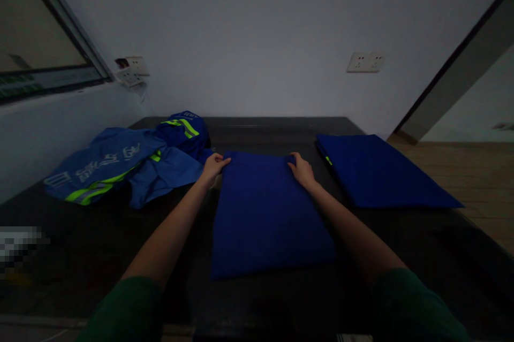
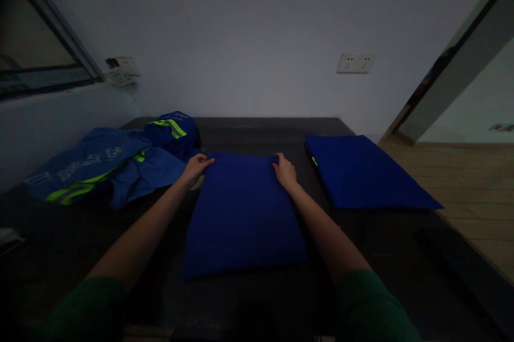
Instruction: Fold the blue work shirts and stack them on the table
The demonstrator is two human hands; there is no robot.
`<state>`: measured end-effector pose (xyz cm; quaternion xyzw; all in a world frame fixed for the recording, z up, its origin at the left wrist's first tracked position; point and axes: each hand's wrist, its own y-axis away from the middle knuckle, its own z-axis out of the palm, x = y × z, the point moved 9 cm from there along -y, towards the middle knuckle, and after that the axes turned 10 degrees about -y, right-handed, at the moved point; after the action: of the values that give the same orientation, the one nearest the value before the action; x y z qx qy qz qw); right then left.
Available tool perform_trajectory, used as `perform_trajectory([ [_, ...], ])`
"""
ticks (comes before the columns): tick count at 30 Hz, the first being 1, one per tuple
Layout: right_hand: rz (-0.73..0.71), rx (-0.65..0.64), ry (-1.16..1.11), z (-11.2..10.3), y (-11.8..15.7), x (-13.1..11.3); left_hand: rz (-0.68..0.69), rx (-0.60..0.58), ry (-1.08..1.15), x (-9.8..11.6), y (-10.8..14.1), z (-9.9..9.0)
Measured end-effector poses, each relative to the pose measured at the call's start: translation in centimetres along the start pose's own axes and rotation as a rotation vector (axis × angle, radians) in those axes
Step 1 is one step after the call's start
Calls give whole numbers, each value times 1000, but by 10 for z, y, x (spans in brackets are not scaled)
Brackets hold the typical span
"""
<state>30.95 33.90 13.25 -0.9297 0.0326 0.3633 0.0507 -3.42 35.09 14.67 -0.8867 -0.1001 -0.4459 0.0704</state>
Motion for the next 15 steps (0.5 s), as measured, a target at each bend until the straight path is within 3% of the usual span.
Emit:
perform_trajectory([
  [5,-31,-33,190,-1,7,-15,45,39,-195,-5,0,-10],
  [9,-198,74,232,-17,14,-45,245,90,-368,32,13,-13],
  [12,-335,4,215,-4,20,-66,545,-1,-626,69,36,22],
  [15,-375,-157,250,28,24,-66,662,-246,-823,66,56,70],
])
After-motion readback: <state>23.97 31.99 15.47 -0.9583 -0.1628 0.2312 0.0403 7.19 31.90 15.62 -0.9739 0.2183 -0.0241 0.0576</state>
